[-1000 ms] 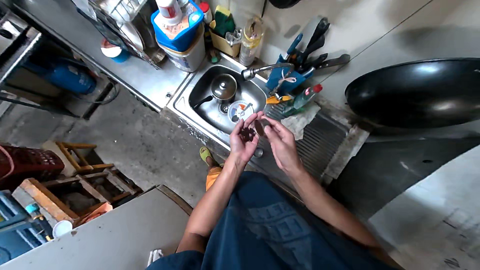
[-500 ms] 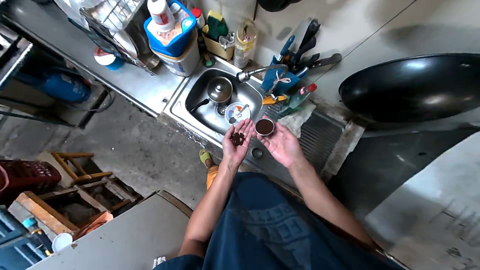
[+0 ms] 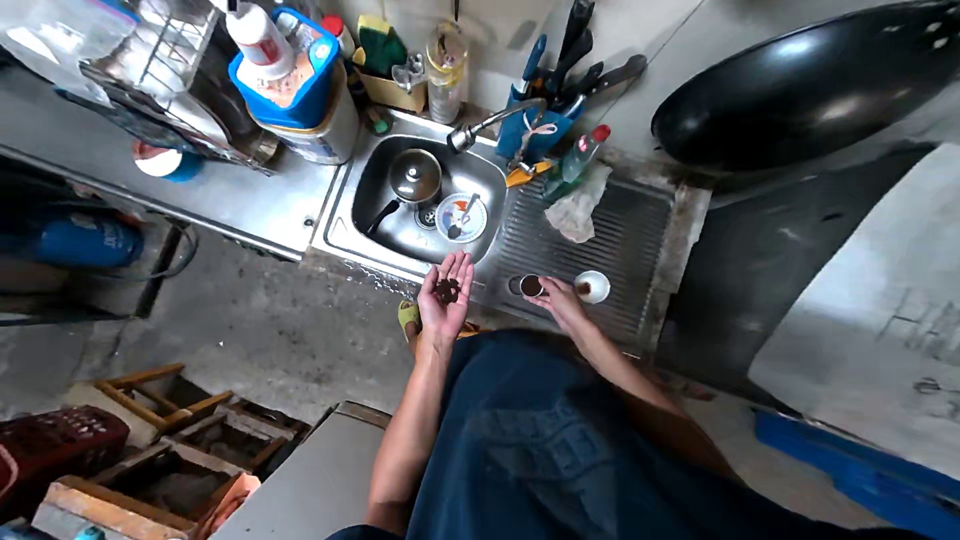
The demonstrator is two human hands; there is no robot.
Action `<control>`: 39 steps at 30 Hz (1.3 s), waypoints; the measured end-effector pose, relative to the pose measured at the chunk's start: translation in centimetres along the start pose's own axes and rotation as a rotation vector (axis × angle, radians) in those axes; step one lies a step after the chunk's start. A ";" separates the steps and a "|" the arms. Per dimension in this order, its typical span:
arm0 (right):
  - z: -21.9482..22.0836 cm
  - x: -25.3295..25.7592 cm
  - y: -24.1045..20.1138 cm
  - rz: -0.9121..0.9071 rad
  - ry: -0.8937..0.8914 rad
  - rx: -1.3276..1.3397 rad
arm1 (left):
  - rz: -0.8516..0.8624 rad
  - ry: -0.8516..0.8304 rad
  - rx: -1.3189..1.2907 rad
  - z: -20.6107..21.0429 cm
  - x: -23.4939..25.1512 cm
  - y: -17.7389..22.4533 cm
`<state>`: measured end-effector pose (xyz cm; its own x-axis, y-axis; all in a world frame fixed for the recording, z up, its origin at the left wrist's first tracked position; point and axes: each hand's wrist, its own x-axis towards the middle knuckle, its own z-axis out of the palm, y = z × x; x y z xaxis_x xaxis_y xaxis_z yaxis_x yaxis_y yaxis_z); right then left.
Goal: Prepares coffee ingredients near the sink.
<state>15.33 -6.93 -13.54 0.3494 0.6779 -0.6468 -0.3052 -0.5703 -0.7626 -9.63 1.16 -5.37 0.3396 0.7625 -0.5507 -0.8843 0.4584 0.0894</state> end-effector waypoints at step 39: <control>20.9 -1.1 -9.5 -0.559 0.569 -0.655 | -0.261 -0.235 0.132 7.2 3.4 23.1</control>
<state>-0.69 7.46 -5.46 0.7124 0.7013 0.0236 0.5128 -0.4974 -0.6998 -26.55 17.64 0.82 0.6259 0.6894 -0.3647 -0.7146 0.6942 0.0858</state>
